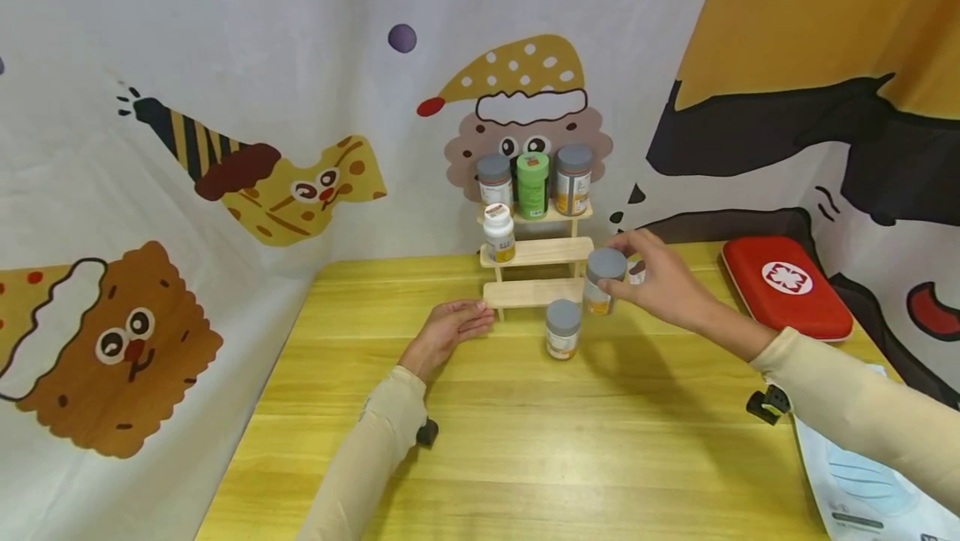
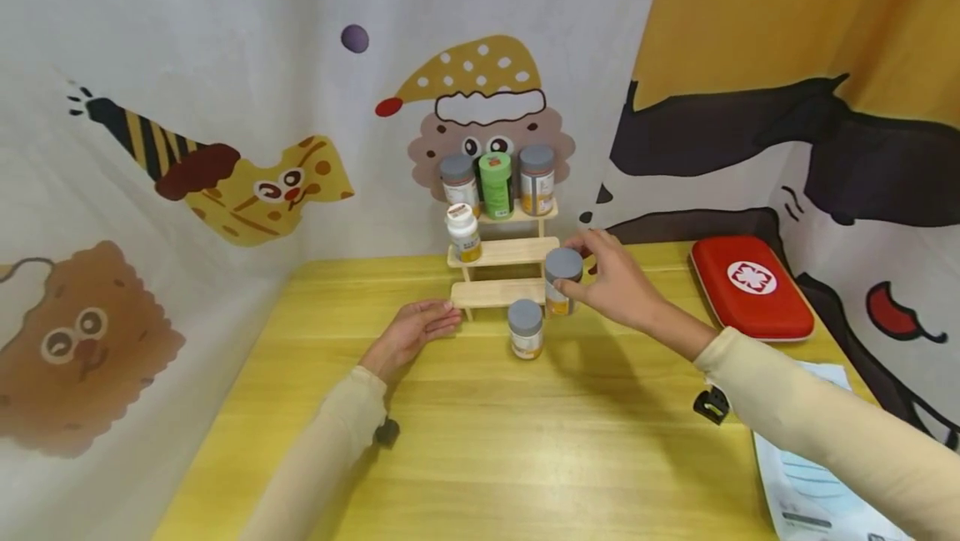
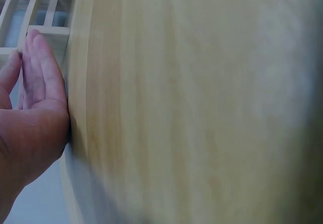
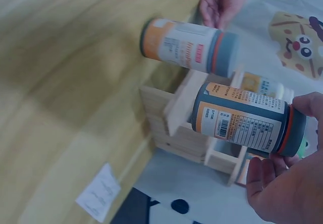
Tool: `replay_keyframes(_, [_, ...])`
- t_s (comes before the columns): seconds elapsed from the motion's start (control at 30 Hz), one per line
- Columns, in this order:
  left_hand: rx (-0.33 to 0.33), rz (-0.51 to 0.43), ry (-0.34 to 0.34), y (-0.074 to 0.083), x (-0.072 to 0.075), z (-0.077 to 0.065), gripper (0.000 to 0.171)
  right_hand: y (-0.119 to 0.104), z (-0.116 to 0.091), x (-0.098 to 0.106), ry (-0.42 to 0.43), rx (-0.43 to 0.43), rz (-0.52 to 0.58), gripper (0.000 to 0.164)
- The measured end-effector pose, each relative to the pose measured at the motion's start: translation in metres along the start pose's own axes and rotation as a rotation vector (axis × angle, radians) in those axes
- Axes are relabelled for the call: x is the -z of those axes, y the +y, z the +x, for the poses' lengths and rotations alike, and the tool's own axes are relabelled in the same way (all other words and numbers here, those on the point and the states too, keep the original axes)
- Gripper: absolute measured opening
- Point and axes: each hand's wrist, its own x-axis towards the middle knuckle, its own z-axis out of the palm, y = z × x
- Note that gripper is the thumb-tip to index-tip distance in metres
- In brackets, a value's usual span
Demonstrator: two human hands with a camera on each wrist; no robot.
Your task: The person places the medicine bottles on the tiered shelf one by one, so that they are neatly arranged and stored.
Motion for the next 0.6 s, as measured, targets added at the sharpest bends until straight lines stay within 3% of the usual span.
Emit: replay_keyframes(0.6, [-0.006,0.002,-0.003,-0.001,0.002,0.001,0.021,-0.029,0.049,-0.002,0.002,0.024,0.029,0.053])
